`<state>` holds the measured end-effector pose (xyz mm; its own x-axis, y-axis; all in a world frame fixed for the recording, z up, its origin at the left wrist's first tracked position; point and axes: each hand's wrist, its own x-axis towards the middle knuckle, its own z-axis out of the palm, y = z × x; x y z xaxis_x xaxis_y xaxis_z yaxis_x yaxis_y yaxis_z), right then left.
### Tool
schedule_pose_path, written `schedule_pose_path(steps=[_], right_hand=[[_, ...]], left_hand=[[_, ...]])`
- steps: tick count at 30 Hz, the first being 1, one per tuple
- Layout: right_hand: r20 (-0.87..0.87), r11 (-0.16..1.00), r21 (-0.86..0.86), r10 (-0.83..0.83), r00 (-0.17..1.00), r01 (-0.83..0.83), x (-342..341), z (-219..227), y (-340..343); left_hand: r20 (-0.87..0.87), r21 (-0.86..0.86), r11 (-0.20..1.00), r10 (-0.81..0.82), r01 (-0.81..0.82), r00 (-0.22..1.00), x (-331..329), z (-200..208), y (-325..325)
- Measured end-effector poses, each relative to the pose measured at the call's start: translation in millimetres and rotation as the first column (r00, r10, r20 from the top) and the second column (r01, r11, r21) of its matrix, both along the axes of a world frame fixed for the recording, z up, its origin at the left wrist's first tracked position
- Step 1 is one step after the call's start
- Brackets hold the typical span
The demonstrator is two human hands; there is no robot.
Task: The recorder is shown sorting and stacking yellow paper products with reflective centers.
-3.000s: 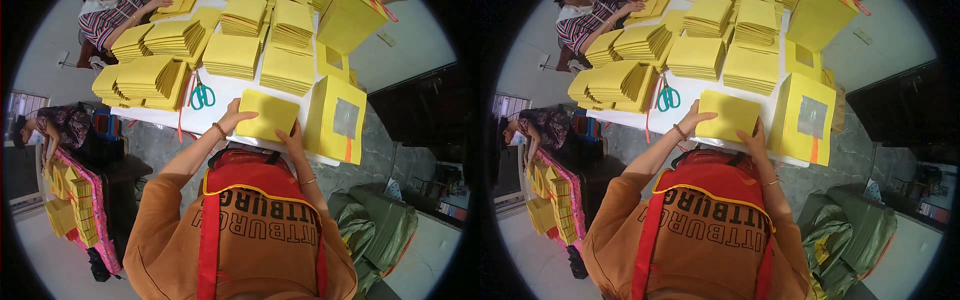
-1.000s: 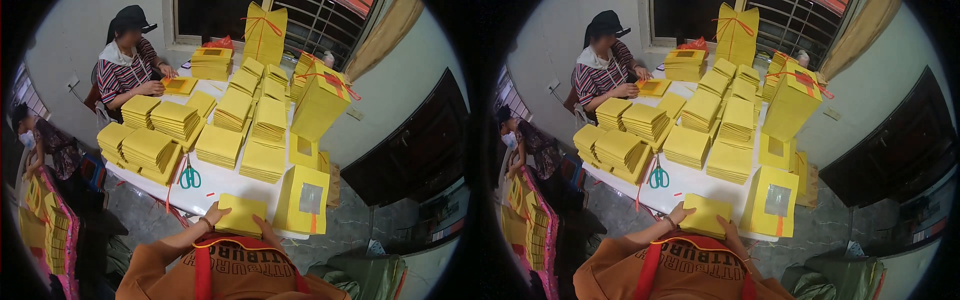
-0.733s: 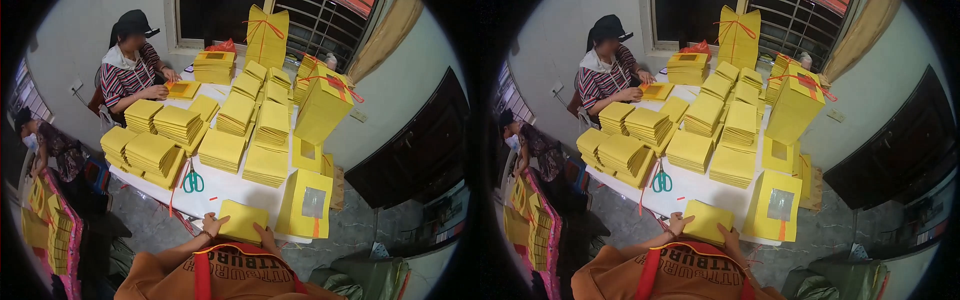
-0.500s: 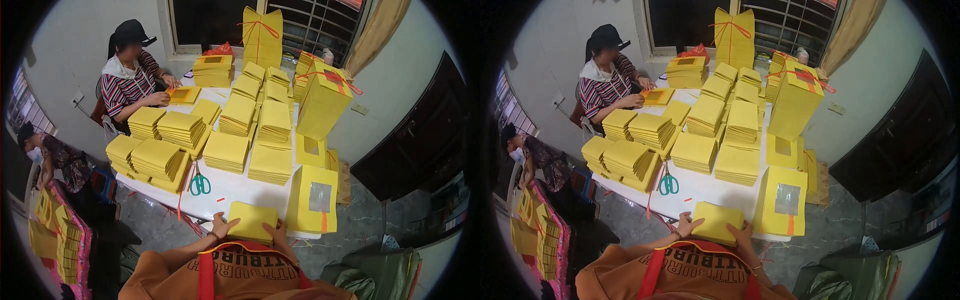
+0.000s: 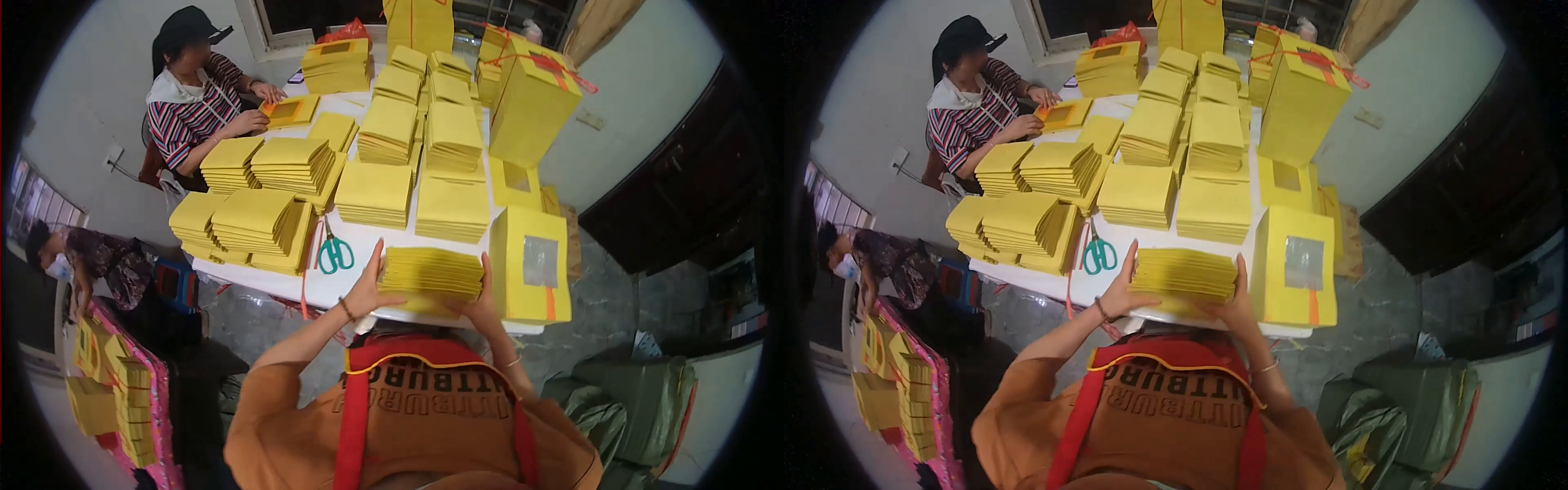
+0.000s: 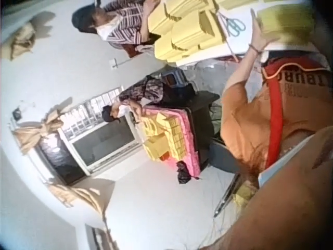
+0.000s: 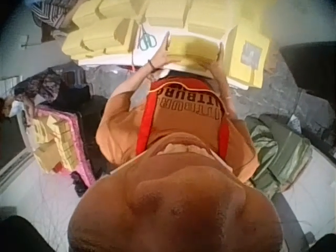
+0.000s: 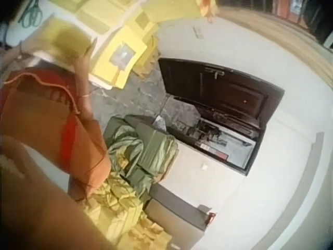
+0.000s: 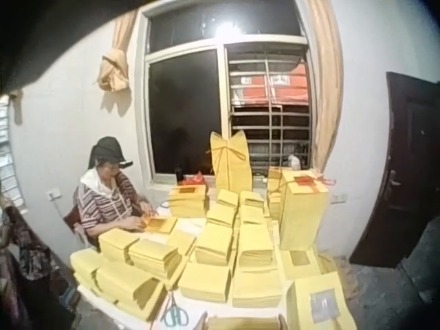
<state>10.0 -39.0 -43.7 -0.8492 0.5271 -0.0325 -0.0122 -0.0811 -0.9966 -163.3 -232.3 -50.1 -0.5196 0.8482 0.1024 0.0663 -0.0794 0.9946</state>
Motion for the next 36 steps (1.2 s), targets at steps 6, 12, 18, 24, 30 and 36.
schedule_pose_path(steps=[6,12,18,24,30,36], right_hand=[[0.051,0.840,0.541,0.026,0.998,-0.049,-14,-51,9],[-0.054,0.685,0.729,0.061,0.997,-0.003,-11,-32,3],[0.006,0.970,0.228,0.083,0.997,-0.082,-32,-74,21],[0.016,0.996,-0.004,0.088,0.996,-0.088,-31,-30,22],[-0.243,0.681,-0.717,-0.044,0.969,-0.149,-27,-51,8],[-0.393,0.528,-0.778,0.011,0.919,-0.339,-57,-51,-12]], left_hand=[[-0.667,-0.159,0.987,-0.089,-0.024,0.740,-22,-81,14],[-0.625,-0.055,0.994,0.038,-0.093,0.780,-16,-62,16],[-0.756,-0.167,0.979,-0.048,-0.121,0.652,-44,-85,26],[-0.253,-0.372,0.928,-0.136,0.033,0.958,-26,-17,21],[0.166,0.447,0.894,-0.076,-0.006,0.983,9,40,18],[0.051,0.340,0.901,0.268,-0.269,0.962,47,33,49]])
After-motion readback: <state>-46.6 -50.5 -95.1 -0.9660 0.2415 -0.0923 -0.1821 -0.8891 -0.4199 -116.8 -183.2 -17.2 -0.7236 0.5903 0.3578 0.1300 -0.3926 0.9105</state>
